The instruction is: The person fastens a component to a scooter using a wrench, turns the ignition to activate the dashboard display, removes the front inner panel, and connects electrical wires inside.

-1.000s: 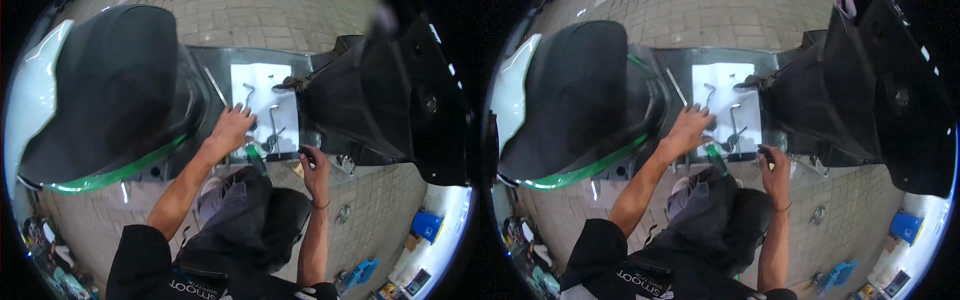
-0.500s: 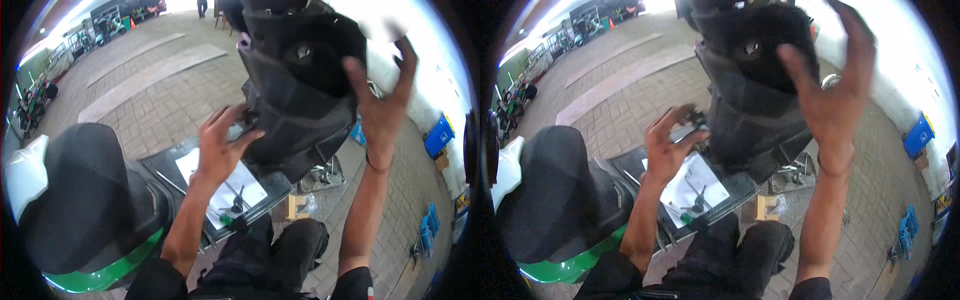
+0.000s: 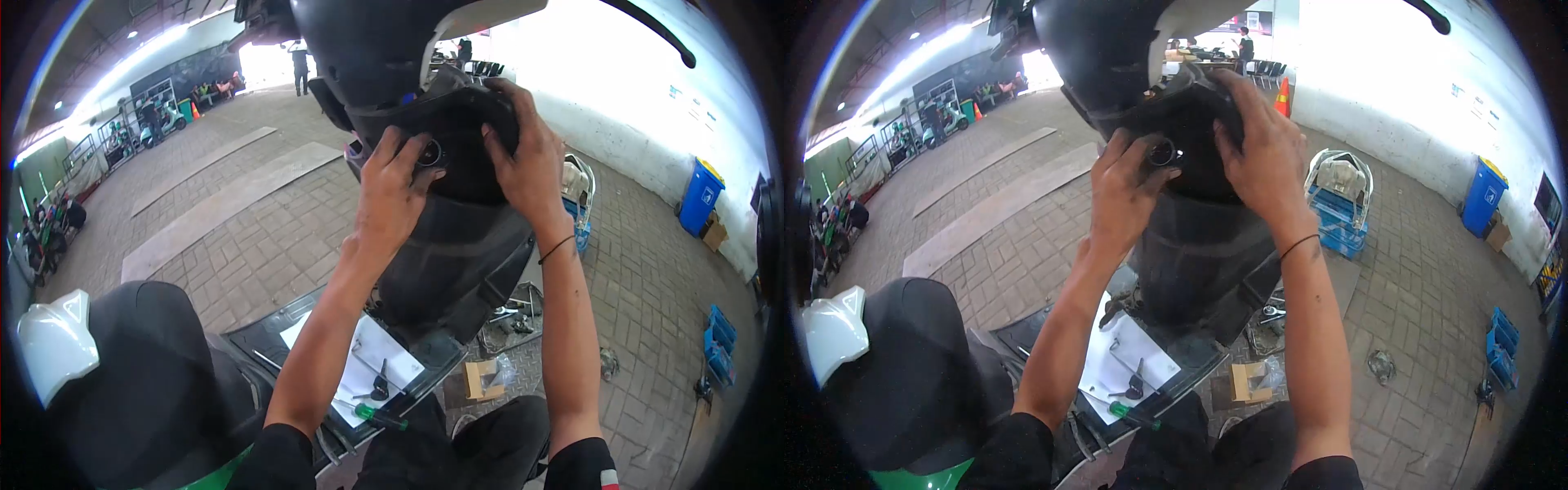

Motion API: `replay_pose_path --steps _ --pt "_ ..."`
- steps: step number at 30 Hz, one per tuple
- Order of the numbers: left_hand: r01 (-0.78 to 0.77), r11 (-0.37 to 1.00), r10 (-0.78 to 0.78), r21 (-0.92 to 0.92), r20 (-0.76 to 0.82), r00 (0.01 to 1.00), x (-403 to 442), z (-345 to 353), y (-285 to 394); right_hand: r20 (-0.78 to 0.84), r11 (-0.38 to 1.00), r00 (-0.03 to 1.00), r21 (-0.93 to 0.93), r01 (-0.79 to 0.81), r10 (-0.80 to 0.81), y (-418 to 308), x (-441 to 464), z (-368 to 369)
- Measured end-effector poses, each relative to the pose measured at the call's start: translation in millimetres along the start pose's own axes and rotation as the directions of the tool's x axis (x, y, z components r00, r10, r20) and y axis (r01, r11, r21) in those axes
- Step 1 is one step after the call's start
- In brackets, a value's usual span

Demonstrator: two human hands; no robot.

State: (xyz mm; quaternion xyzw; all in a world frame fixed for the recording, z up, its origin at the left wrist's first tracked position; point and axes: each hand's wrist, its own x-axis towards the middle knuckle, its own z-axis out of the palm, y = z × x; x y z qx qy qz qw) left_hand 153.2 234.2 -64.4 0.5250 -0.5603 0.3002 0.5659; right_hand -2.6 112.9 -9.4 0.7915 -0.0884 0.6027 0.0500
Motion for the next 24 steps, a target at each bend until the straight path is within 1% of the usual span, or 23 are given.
replay_pose_path --steps 1,2,3,4,6,7,9,10,12,13,15,19,21,22,24 --pt "-0.011 1.0 0.011 -0.003 0.005 1.0 -2.4 2.1 1.2 0.015 0.999 1.0 0.031 -0.008 0.007 -2.7 -0.8 -1.3" --pt "-0.005 1.0 0.005 0.018 -0.028 1.0 -4.7 3.7 2.6 0.028 0.998 1.0 0.064 -0.014 0.013 -2.7 -0.8 -2.4" --pt "0.003 0.999 0.0 0.04 -0.061 0.998 -4.9 5.2 3.2 -0.002 0.998 1.0 0.068 0.013 -0.013 0.1 0.4 1.2" --pt "-0.007 0.999 0.009 0.041 -0.058 0.998 -4.7 7.5 2.0 -0.012 0.998 1.0 0.068 0.011 -0.01 2.0 0.8 0.9" --pt "0.1 0.994 -0.097 0.037 -0.084 0.992 -6.2 11.4 1.9 0.006 0.996 1.0 0.092 -0.004 0.003 -0.1 -1.2 -0.7" --pt "0.095 0.995 -0.091 0.036 -0.085 0.992 -7.6 12.4 5.0 0.0 0.996 1.0 0.09 -0.001 0.001 -1.0 -2.0 -0.5" --pt "0.184 0.983 -0.184 -0.013 -0.139 0.973 -9.5 14.5 12.4 -0.01 0.997 1.0 0.082 0.01 -0.009 -1.4 -3.7 -0.7" --pt "0.183 0.983 -0.183 -0.016 -0.138 0.973 -9.4 17.4 10.1 -0.011 0.997 1.0 0.078 0.01 -0.009 -0.6 -3.9 -0.5" --pt "0.088 0.996 -0.085 0.001 -0.257 0.963 -6.4 21.0 5.9 -0.029 0.996 0.999 0.089 0.028 -0.026 0.3 -4.2 1.7" --pt "0.091 0.996 -0.087 0.002 -0.259 0.962 -5.2 21.4 7.9 -0.026 0.995 0.999 0.09 0.03 -0.028 0.6 -4.7 2.9" --pt "0.207 0.978 -0.209 -0.035 -0.272 0.939 -3.0 23.9 15.8 -0.036 0.994 0.999 0.105 0.026 -0.023 1.8 -5.7 3.9" --pt "0.204 0.978 -0.208 -0.046 -0.323 0.923 -8.7 33.2 12.1 -0.032 0.993 0.999 0.116 0.027 -0.023 -1.8 -5.6 4.1" --pt "0.285 0.951 -0.308 -0.117 -0.409 0.859 -11.1 41.0 13.0 -0.041 0.994 0.999 0.112 0.009 -0.005 -4.0 -6.0 3.9" --pt "0.285 0.95 -0.311 -0.123 -0.412 0.856 -12.0 44.3 14.8 -0.038 0.994 0.999 0.107 0.014 -0.01 -6.4 -5.9 2.7" --pt "0.331 0.942 -0.315 -0.058 -0.499 0.808 -14.3 48.7 19.1 -0.082 0.999 0.997 0.051 0.013 -0.009 -15.5 -8.0 0.2"
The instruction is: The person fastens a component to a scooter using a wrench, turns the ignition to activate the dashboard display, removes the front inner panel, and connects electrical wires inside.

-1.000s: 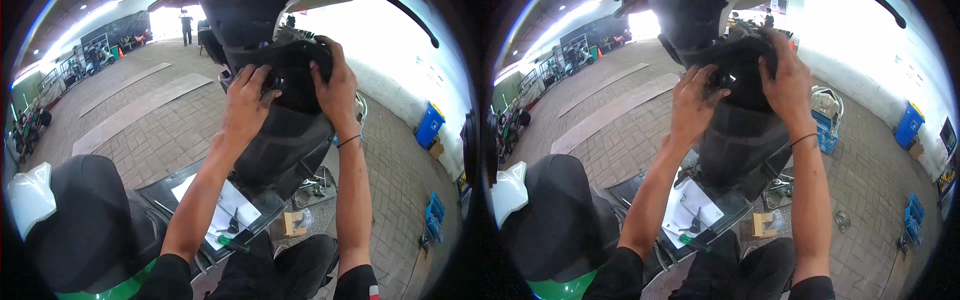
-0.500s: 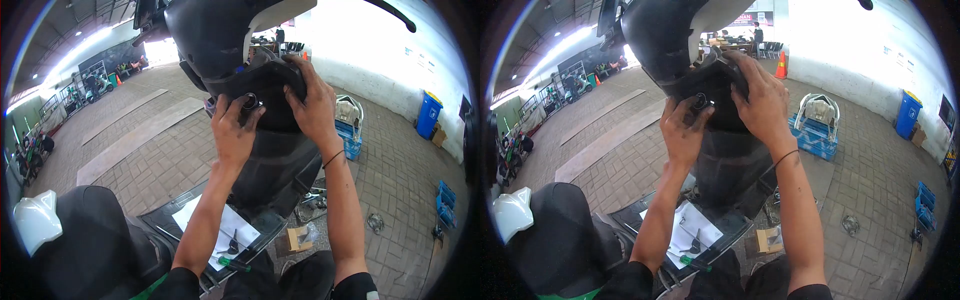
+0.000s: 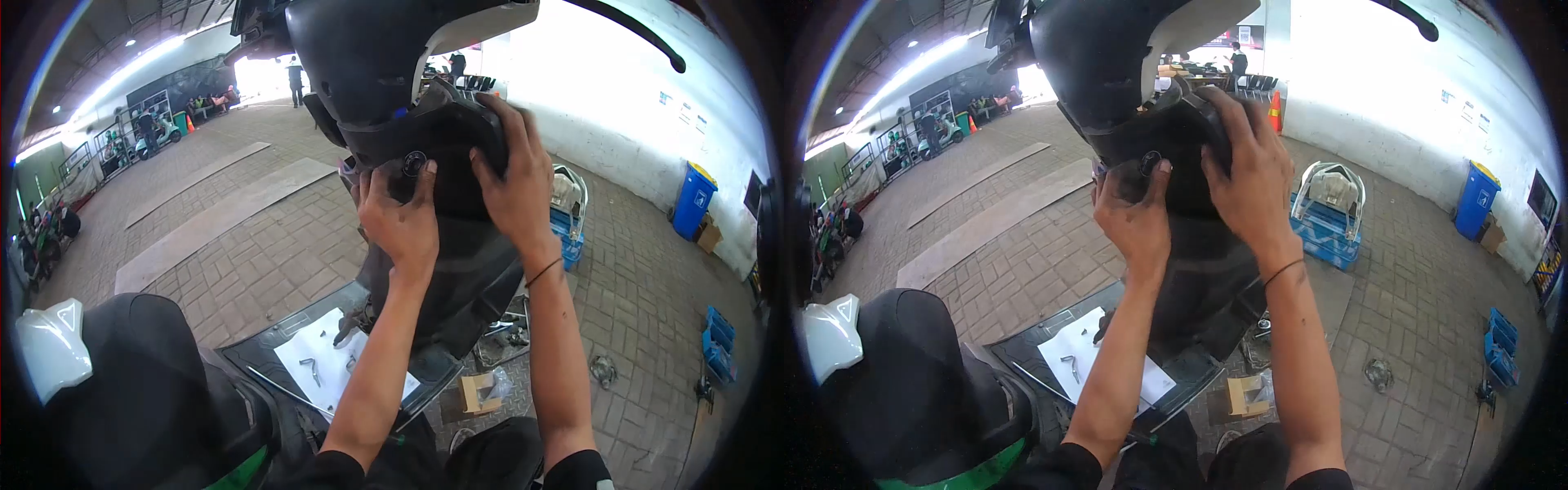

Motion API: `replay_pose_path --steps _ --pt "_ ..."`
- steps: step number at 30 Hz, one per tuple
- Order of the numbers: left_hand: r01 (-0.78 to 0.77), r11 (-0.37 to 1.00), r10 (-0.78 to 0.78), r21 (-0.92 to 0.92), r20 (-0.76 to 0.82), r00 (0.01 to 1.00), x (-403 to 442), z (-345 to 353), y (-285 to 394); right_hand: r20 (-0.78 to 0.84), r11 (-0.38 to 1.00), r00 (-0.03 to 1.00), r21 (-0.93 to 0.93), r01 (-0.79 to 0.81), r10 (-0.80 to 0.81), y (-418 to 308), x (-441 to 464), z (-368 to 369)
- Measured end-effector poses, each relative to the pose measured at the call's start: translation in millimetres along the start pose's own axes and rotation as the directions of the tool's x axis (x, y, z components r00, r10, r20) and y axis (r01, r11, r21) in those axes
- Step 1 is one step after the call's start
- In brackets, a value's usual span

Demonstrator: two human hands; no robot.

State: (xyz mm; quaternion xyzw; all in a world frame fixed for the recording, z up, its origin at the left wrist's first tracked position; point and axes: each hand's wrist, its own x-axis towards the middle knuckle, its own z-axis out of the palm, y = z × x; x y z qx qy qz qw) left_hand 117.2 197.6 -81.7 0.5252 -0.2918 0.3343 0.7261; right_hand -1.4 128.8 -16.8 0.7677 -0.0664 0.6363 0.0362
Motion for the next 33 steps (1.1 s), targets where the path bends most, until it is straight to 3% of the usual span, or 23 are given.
replay_pose_path --steps 1,3,4,6,7,9,10,12,14,16,19,22,24,29,33 --pt "0.001 1.0 -0.001 -0.004 -0.005 1.0 -2.1 -0.6 0.6 0.0 1.0 1.0 -0.002 0.006 -0.006 -7.3 -8.0 -3.3" --pt "0.016 0.999 -0.017 -0.046 -0.009 1.0 -2.4 -0.5 -0.2 -0.221 0.93 0.924 -0.268 0.251 -0.313 -24.9 -29.6 -11.7" --pt "0.015 0.998 -0.017 -0.053 -0.022 1.0 -1.8 0.3 -3.6 -0.221 0.926 0.919 -0.269 0.265 -0.327 -28.9 -36.9 -10.9" --pt "-0.05 0.998 0.051 -0.03 0.046 0.998 -6.1 -3.1 -14.5 0.047 0.976 0.98 0.119 0.185 -0.191 -30.9 -55.5 -1.1" --pt "-0.047 0.998 0.049 -0.028 0.043 0.998 -4.7 -6.8 -18.8 0.049 0.975 0.98 0.121 0.186 -0.193 -29.2 -55.6 9.3" --pt "0.049 0.999 -0.047 -0.012 0.142 0.989 4.8 -18.0 -28.5 0.184 1.0 0.983 0.01 0.001 -0.003 -24.4 -49.4 33.6" --pt "0.049 0.999 -0.046 -0.014 0.138 0.989 13.1 -23.1 -31.6 0.183 1.0 0.983 0.011 0.007 -0.008 -22.7 -48.1 41.5" --pt "-0.15 0.987 0.147 0.056 0.061 0.987 33.6 -33.0 -36.3 0.155 0.988 0.976 -0.068 -0.141 0.15 -21.0 -46.1 53.2" --pt "-0.172 0.982 0.166 0.082 0.077 0.983 53.1 -38.4 -37.1 0.18 0.983 0.967 -0.071 -0.172 0.182 -24.9 -40.6 55.9" --pt "-0.229 0.969 0.24 -0.093 0.125 0.963 66.0 -37.1 -45.8 0.207 0.975 0.954 -0.077 -0.207 0.219 -29.2 -38.5 56.4" --pt "-0.136 0.971 0.169 -0.198 0.161 0.972 66.9 -34.7 -46.6 0.202 0.97 0.953 -0.134 -0.202 0.226 -31.0 -37.0 58.4" --pt "-0.153 0.975 0.176 -0.162 0.142 0.974 70.6 -29.5 -51.8 0.196 0.959 0.943 -0.137 -0.246 0.27 -29.5 -38.1 62.6" --pt "-0.162 0.975 0.185 -0.154 0.153 0.971 70.5 -30.0 -53.8 0.122 0.934 0.948 -0.249 -0.258 0.294 -31.3 -37.4 69.1" --pt "-0.189 0.974 0.21 -0.123 0.186 0.96 77.5 -35.5 -54.0 0.088 0.95 0.961 -0.201 -0.24 0.262 -27.0 -38.8 71.1" --pt "-0.145 0.966 0.202 -0.212 0.275 0.94 82.5 -44.7 -62.8 0.113 0.961 0.969 -0.196 -0.194 0.219 -27.8 -39.8 68.1"
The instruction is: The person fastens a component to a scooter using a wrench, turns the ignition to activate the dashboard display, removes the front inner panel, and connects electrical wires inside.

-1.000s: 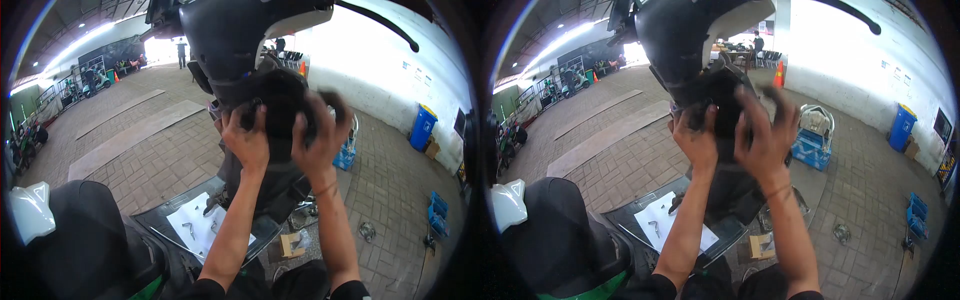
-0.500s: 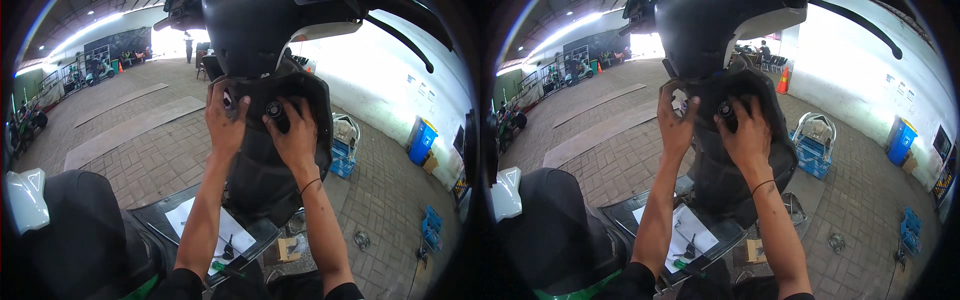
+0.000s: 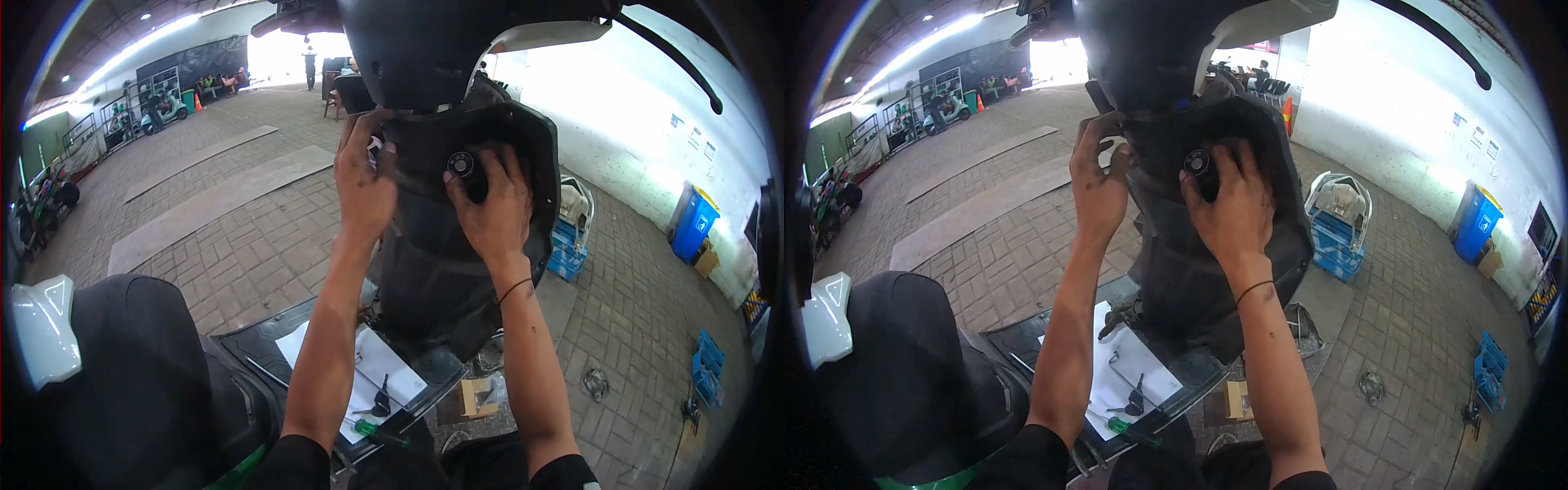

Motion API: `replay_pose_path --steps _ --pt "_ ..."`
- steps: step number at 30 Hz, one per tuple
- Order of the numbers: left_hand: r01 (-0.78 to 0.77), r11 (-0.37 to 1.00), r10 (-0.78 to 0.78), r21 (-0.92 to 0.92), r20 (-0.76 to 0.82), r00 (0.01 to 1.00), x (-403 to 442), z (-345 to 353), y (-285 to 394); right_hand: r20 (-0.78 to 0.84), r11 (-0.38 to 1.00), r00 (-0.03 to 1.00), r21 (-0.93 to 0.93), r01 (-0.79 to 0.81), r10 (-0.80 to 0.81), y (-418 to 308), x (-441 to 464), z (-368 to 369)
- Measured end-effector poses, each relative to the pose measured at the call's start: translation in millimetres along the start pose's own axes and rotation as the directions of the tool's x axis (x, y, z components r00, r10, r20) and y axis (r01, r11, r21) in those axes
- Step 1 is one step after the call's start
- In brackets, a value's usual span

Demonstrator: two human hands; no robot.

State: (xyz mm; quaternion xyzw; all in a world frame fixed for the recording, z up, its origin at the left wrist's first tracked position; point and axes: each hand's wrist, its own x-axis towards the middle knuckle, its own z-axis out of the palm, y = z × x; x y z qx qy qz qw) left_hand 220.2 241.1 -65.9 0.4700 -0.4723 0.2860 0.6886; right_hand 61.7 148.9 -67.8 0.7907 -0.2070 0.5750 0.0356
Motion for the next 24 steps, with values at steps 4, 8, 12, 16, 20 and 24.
replay_pose_path --steps 4,8,12,16,20,24 --pt "0.106 0.984 -0.089 -0.14 0.126 0.988 -4.5 -26.2 -3.9 -0.027 1.0 1.0 -0.028 0.008 -0.009 -2.3 2.1 3.9" --pt "0.207 0.976 -0.206 -0.064 0.019 0.978 -22.7 -70.8 6.3 -0.069 0.991 0.997 -0.131 0.019 -0.028 1.7 0.4 11.4" --pt "0.339 0.941 -0.339 0.009 -0.026 0.941 -67.1 -132.2 31.0 -0.108 0.979 0.989 -0.188 0.075 -0.096 11.1 -0.8 17.4" --pt "0.519 0.848 -0.511 0.107 -0.091 0.854 -140.1 -184.0 74.0 -0.24 0.939 0.915 0.036 0.343 -0.325 -12.0 -21.5 4.0" --pt "0.559 0.667 -0.629 0.493 -0.03 0.777 -215.9 -222.0 67.4 0.166 0.89 0.898 0.291 0.35 -0.407 -49.5 -109.3 18.4" --pt "0.567 0.535 -0.7 0.626 -0.047 0.712 -243.0 -249.6 58.8 0.76 0.92 0.568 0.391 -0.01 -0.316 -78.0 -199.7 71.8"
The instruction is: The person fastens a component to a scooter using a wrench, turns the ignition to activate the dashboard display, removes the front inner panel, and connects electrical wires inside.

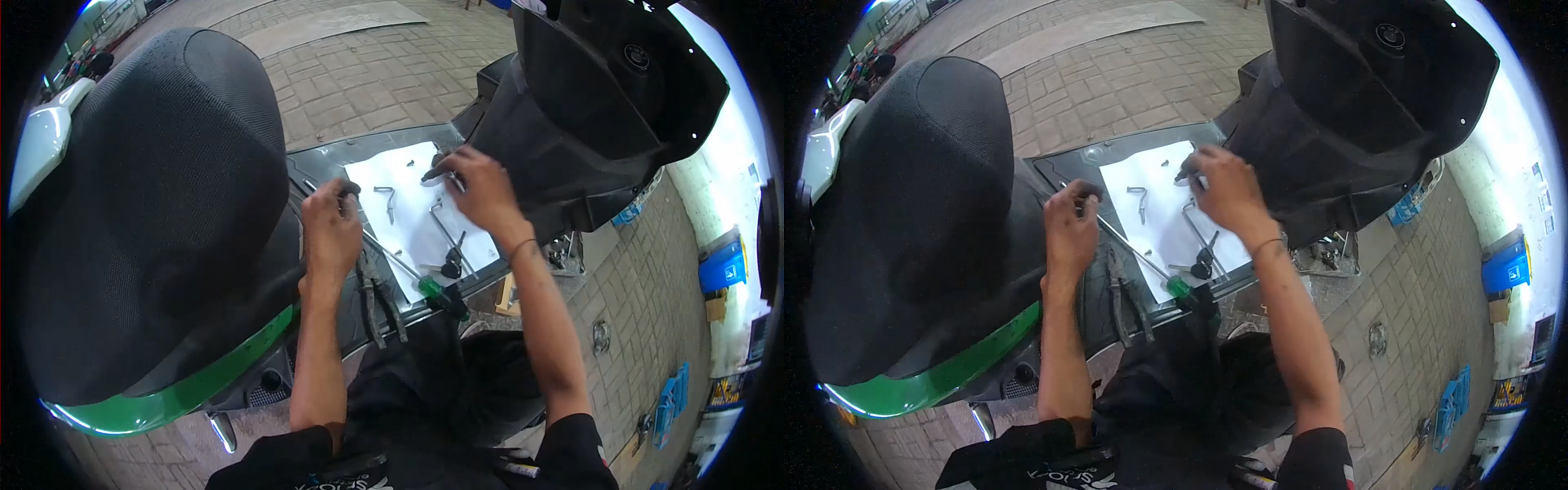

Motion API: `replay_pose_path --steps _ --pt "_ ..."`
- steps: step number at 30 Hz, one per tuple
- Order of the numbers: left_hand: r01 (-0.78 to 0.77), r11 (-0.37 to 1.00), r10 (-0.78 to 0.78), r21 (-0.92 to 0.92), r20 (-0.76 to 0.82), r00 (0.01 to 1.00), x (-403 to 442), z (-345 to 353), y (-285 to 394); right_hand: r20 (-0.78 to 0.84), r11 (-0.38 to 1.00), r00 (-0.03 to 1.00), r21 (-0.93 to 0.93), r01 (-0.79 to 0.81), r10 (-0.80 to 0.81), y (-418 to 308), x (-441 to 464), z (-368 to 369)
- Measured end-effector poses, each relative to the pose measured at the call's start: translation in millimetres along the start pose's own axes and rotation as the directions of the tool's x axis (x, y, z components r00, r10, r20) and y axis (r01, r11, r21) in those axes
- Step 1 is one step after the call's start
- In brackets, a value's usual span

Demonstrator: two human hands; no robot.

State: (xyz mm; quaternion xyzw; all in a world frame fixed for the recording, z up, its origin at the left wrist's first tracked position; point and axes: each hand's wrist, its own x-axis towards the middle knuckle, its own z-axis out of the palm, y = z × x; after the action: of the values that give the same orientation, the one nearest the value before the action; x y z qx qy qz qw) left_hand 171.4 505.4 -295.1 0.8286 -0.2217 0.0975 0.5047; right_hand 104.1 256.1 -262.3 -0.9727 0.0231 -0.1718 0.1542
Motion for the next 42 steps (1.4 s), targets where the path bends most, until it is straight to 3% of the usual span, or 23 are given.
replay_pose_path --steps 3,5,7,10,11,14,16,17,19,21,23,24,25,27,29,31,32,34,35,37,38,40,42 --pt "0.022 0.999 -0.025 -0.042 -0.074 0.997 4.3 -14.1 8.7 0.105 0.985 0.984 0.071 -0.154 0.146 -11.5 2.8 57.3" --pt "0.099 0.988 -0.106 -0.117 -0.063 0.992 8.1 -19.0 14.9 0.061 0.978 0.98 0.078 -0.195 0.191 -19.1 8.9 92.9" --pt "0.035 0.989 -0.05 -0.144 -0.105 0.993 9.9 -14.3 8.0 0.15 0.968 0.956 -0.045 -0.248 0.252 -43.6 15.2 100.9" --pt "0.007 0.99 -0.029 -0.144 -0.148 0.989 8.6 -9.6 4.0 0.098 0.959 0.956 -0.091 -0.269 0.278 -38.5 27.5 144.6" --pt "0.027 0.987 -0.042 -0.156 -0.094 0.995 9.6 -13.2 9.7 0.102 0.94 0.934 -0.043 -0.339 0.341 -35.1 30.7 149.2" --pt "-0.008 0.979 -0.005 -0.204 -0.062 0.998 12.8 -10.5 13.6 0.18 0.953 0.935 -0.044 -0.301 0.304 -51.3 26.2 99.9" --pt "0.007 0.96 -0.021 -0.28 -0.045 0.999 10.2 -5.7 16.8 0.045 0.932 0.945 0.152 -0.328 0.325 -43.4 20.2 79.7" --pt "0.012 0.957 -0.025 -0.291 -0.043 0.999 7.7 -3.1 18.0 -0.082 0.947 0.96 0.206 -0.247 0.269 -36.4 16.4 65.4" --pt "-0.059 0.962 0.056 -0.266 -0.021 0.998 6.1 3.7 21.5 -0.325 0.949 0.913 0.272 -0.159 0.246 -46.8 5.3 13.4" --pt "-0.032 0.948 0.047 -0.316 0.041 0.998 6.0 8.2 31.8 -0.411 0.952 0.885 0.288 -0.102 0.219 -61.1 -2.2 -32.2" --pt "0.106 0.785 0.006 -0.61 0.179 0.984 9.5 18.6 46.8 -0.481 0.973 0.864 0.227 -0.042 0.15 -65.5 -6.5 -54.6" --pt "0.15 0.781 -0.013 -0.607 0.224 0.975 12.0 21.9 61.2 -0.577 0.989 0.816 0.118 0.086 -0.002 -66.6 -7.5 -62.2" --pt "0.131 0.671 0.056 -0.729 0.226 0.972 14.8 26.2 81.9 -0.652 0.98 0.743 -0.003 0.197 -0.151 -66.3 -8.8 -67.7" --pt "0.007 0.508 0.247 -0.861 0.154 0.957 31.8 44.2 117.8 -0.668 0.983 0.735 0.03 0.182 -0.115 -62.5 -6.9 -72.0" --pt "-0.008 0.504 0.258 -0.863 0.142 0.956 53.1 46.7 159.2 -0.753 0.955 0.591 -0.185 0.231 -0.289 -52.2 8.5 -83.6" --pt "-0.23 0.634 0.311 -0.738 -0.029 0.95 82.7 55.1 188.4 -0.792 0.962 0.548 -0.2 0.184 -0.269 -46.4 26.1 -102.5" --pt "-0.242 0.636 0.317 -0.733 -0.037 0.948 95.9 62.2 197.9 -0.821 0.972 0.525 -0.143 0.189 -0.222 -40.6 37.9 -111.8" --pt "-0.381 0.685 0.314 -0.622 -0.219 0.924 122.2 73.3 213.5 -0.848 0.98 0.521 0.009 0.2 -0.099 -35.4 56.4 -127.5" --pt "-0.398 0.684 0.326 -0.611 -0.232 0.916 135.4 75.1 219.2 -0.855 0.977 0.507 0.008 0.215 -0.105 -31.7 64.0 -130.3" --pt "-0.311 0.724 0.336 -0.615 -0.078 0.939 159.1 77.1 228.0 -0.835 0.916 0.532 0.313 0.249 0.14 -21.8 80.2 -128.9" --pt "-0.33 0.728 0.349 -0.601 -0.091 0.933 170.6 81.9 229.5 -0.842 0.91 0.522 0.316 0.27 0.137 -15.8 90.3 -127.3" --pt "-0.434 0.773 0.435 -0.463 -0.11 0.894 182.2 92.3 229.9 -0.79 0.768 0.515 0.544 0.339 0.333 -8.2 103.5 -122.4" --pt "-0.446 0.774 0.446 -0.45 -0.112 0.888 187.0 97.9 231.2 -0.778 0.721 0.491 0.591 0.362 0.391 -4.0 112.8 -118.3"
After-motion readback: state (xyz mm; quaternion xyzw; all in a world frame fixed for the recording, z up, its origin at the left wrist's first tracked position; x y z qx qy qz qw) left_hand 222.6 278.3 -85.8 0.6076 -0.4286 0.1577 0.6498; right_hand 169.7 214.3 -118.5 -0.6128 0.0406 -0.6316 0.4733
